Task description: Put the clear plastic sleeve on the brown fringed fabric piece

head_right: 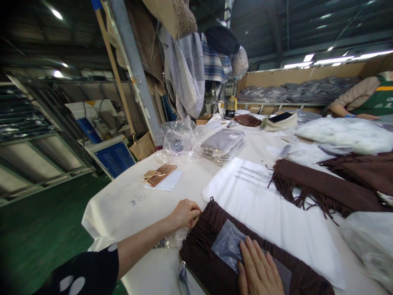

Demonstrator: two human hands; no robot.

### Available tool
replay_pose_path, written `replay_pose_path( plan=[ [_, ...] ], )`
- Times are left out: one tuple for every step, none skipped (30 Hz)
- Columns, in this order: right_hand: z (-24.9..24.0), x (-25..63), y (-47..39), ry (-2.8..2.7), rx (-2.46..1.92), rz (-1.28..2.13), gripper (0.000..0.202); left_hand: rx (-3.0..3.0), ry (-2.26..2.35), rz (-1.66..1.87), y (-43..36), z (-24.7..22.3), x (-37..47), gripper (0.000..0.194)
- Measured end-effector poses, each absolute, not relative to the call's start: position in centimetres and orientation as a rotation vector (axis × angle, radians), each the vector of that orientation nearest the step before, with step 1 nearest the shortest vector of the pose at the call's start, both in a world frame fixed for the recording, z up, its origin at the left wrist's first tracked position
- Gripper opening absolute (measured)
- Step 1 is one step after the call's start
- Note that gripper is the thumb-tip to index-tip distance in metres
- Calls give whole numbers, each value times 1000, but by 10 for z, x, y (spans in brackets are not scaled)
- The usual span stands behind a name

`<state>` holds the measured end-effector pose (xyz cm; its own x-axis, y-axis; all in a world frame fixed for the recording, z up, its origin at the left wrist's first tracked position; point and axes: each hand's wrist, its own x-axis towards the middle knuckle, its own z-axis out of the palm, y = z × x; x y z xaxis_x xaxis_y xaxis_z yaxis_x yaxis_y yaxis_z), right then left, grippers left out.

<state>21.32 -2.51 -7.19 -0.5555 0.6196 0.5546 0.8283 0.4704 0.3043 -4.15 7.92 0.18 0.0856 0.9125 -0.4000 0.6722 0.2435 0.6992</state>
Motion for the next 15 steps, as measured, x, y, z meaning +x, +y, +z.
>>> replay_pose_path(
  plan=[
    [-72, 213, -25, -2353, -1203, -795, 39, 1458, 1638, 349, 76, 4, -40, 17],
    [-73, 213, -24, -2352, -1191, -804, 40, 1421, 1633, 357, 74, 6, -40, 16],
    [-74, 213, -24, -2353, -1184, -808, 40, 1384, 1631, 371, 73, 8, -40, 16],
    [-74, 212, -23, -2350, -1179, -811, 40, 1347, 1630, 387, 72, 10, -40, 17],
    [-74, 212, -23, -2347, -1176, -812, 39, 1309, 1630, 402, 72, 12, -40, 19],
    [-74, 211, -23, -2341, -1183, -812, 40, 1272, 1627, 414, 72, 13, -39, 22],
    [-75, 210, -23, -2326, -1193, -814, 40, 1236, 1623, 422, 72, 14, -39, 26],
    [-75, 210, -23, -2311, -1207, -813, 40, 1204, 1620, 428, 73, 15, -38, 29],
    [-75, 209, -23, -2304, -1219, -808, 40, 1177, 1617, 432, 74, 16, -37, 30],
    [-75, 209, -23, -2303, -1235, -796, 40, 1153, 1612, 433, 75, 17, -35, 31],
    [-76, 210, -23, -2288, -1246, -790, 40, 1132, 1600, 430, 77, 17, -34, 32],
    [-76, 210, -23, -2287, -1250, -781, 40, 1112, 1582, 424, 78, 18, -34, 34],
    [-76, 211, -24, -2296, -1240, -775, 40, 1092, 1559, 413, 80, 18, -33, 35],
    [-76, 211, -24, -2300, -1225, -777, 40, 1072, 1531, 400, 82, 19, -33, 37],
    [-76, 211, -23, -2304, -1209, -782, 39, 1050, 1501, 386, 83, 19, -32, 38]
  ],
)
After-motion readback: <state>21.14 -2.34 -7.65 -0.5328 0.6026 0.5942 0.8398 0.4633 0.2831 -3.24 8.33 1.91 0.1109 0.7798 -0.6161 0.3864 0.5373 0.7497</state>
